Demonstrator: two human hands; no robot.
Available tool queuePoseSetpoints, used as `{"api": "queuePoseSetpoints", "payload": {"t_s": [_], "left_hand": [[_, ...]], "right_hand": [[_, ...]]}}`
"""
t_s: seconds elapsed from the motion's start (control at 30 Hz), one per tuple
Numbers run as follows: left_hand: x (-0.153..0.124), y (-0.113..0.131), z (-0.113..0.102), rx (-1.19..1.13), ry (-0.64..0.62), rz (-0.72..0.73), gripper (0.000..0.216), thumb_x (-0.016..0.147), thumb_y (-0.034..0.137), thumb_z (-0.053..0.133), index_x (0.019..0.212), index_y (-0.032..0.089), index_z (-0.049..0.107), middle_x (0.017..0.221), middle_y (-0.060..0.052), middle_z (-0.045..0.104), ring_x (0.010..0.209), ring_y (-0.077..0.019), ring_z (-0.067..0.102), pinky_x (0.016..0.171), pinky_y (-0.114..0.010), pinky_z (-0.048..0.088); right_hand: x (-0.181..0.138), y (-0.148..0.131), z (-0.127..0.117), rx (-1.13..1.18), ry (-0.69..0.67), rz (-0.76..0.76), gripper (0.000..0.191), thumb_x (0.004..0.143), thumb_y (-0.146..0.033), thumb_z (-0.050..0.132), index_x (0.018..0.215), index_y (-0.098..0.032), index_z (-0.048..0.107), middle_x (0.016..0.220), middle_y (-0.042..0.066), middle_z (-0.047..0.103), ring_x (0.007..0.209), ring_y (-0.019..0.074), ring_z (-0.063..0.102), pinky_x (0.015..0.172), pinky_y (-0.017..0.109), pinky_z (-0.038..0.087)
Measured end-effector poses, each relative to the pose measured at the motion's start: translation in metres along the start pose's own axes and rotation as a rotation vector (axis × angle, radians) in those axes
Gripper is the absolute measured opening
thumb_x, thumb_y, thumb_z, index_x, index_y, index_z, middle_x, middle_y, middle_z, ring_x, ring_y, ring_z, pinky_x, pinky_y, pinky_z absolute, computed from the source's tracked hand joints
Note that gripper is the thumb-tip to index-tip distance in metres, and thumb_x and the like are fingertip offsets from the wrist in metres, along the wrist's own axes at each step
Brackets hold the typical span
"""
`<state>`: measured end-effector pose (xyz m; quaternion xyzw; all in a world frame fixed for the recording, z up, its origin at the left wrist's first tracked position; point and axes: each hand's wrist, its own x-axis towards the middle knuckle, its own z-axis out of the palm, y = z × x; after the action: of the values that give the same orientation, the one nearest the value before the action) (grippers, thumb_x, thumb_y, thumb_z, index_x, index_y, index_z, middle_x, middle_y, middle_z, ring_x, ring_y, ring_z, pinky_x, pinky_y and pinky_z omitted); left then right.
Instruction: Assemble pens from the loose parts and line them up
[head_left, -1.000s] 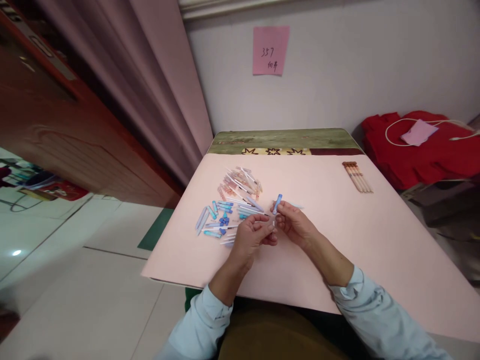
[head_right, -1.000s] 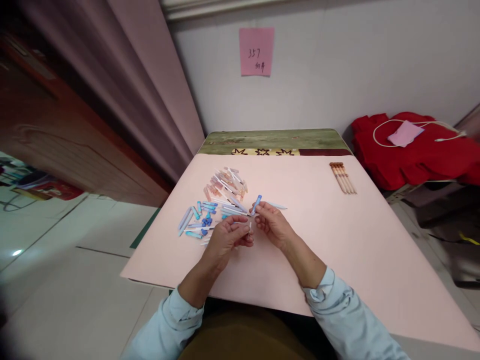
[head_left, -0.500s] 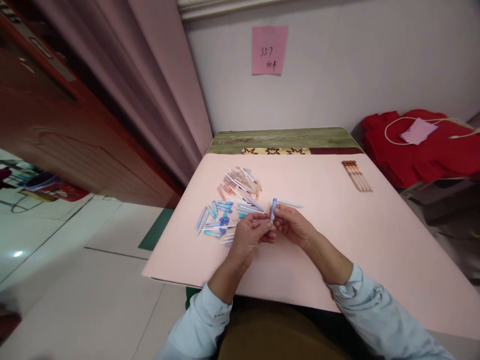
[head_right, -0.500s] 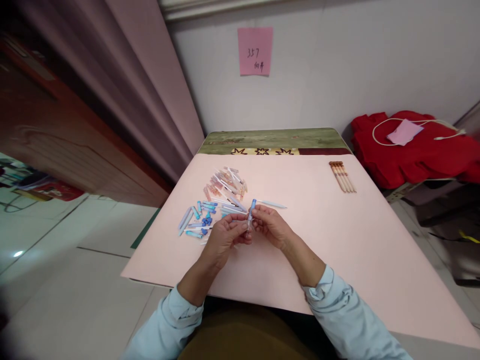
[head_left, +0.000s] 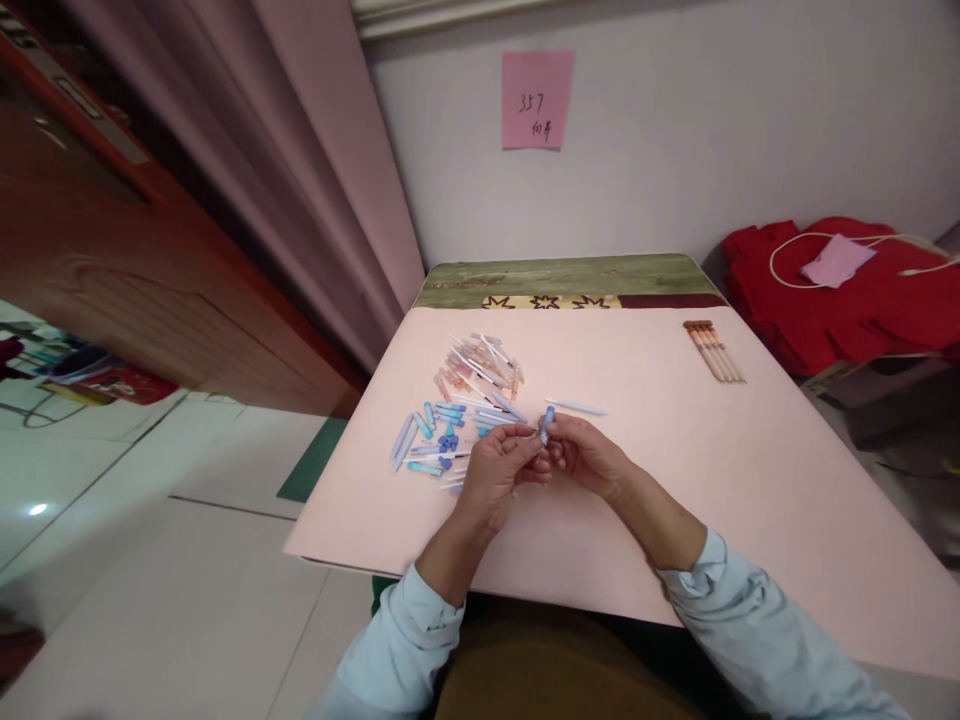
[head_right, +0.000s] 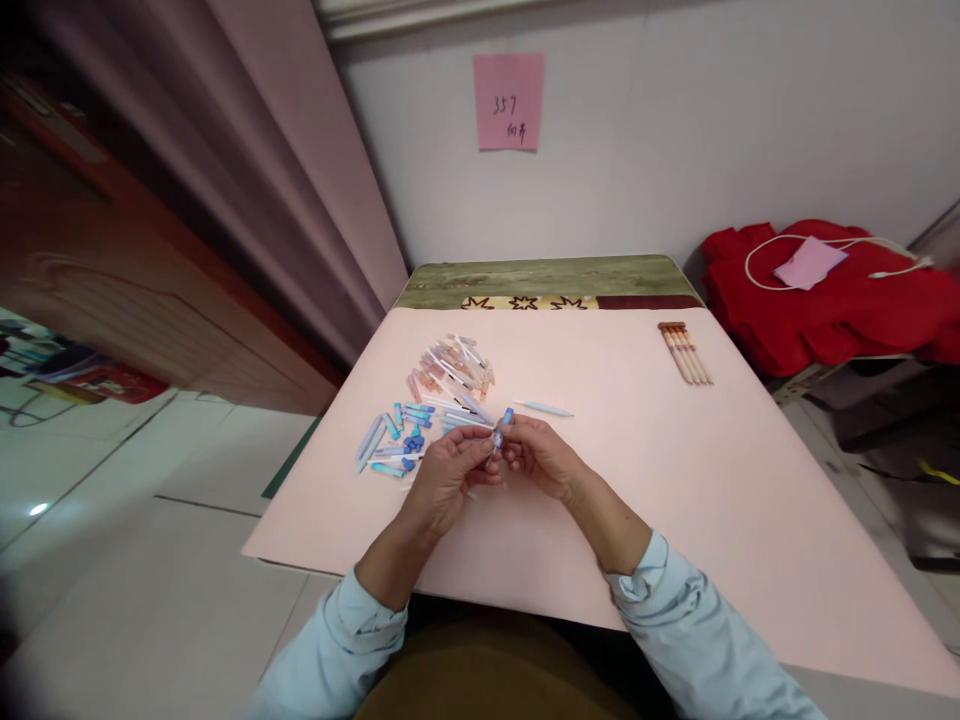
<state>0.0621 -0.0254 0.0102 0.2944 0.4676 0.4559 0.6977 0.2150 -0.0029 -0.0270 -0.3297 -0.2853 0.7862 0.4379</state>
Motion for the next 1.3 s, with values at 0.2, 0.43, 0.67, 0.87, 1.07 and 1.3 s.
{"api": "queuePoseSetpoints", "payload": {"t_s": [0.2,0.43,0.67,0.87,1.07,1.3], "left_hand": [[-0.003,0.006,0.006,-0.017,0.016,0.024,0.037,0.070,0.039,0.081,0.088,0.013,0.062,0.067,-0.002,0.069,0.051,-0.0100,0.061,0.049,-0.022,0.054],[-0.009,0.011,0.010,-0.052,0.000,0.063,0.039,0.074,0.045,0.077,0.091,0.014,0.062,0.070,-0.003,0.070,0.051,-0.0111,0.063,0.053,-0.024,0.055],[-0.008,0.007,0.008,-0.033,0.010,0.057,0.042,0.076,0.050,0.074,0.091,0.013,0.062,0.068,-0.003,0.068,0.051,-0.0122,0.063,0.050,-0.025,0.055],[-0.012,0.003,0.004,0.051,0.008,0.066,0.043,0.071,0.050,0.077,0.088,0.015,0.060,0.065,-0.001,0.066,0.048,-0.0126,0.062,0.048,-0.025,0.055],[-0.021,0.001,-0.001,0.153,-0.022,-0.014,0.041,0.067,0.047,0.079,0.083,0.016,0.057,0.062,-0.001,0.067,0.045,-0.0132,0.060,0.044,-0.025,0.053],[-0.017,-0.002,-0.010,0.179,0.010,-0.041,0.043,0.072,0.056,0.073,0.075,0.016,0.057,0.052,0.002,0.058,0.037,-0.0093,0.052,0.033,-0.018,0.039]], "right_hand": [[0.002,0.004,-0.004,0.199,0.019,0.092,0.017,0.069,-0.024,0.078,0.078,-0.016,0.067,0.065,-0.002,0.061,0.050,0.0048,0.048,0.045,0.013,0.042],[0.002,0.009,-0.006,0.296,0.003,0.126,0.010,0.075,-0.025,0.071,0.081,-0.018,0.067,0.060,-0.003,0.057,0.047,0.0083,0.045,0.048,0.020,0.046],[0.001,0.005,-0.005,0.266,0.046,0.139,0.017,0.071,-0.029,0.076,0.081,-0.018,0.067,0.063,-0.002,0.064,0.047,0.0067,0.049,0.044,0.017,0.041],[0.000,0.005,-0.001,0.014,-0.025,0.063,0.020,0.072,-0.031,0.079,0.076,-0.016,0.066,0.059,-0.002,0.062,0.045,0.0054,0.049,0.042,0.015,0.036],[0.003,0.012,-0.001,-0.081,-0.016,0.019,0.025,0.071,-0.034,0.082,0.076,-0.016,0.066,0.055,-0.004,0.059,0.044,0.0055,0.048,0.043,0.017,0.038],[-0.001,0.007,0.001,-0.116,0.017,0.054,0.030,0.071,-0.039,0.082,0.078,-0.016,0.066,0.066,0.000,0.067,0.043,0.0050,0.052,0.036,0.014,0.033]]}}
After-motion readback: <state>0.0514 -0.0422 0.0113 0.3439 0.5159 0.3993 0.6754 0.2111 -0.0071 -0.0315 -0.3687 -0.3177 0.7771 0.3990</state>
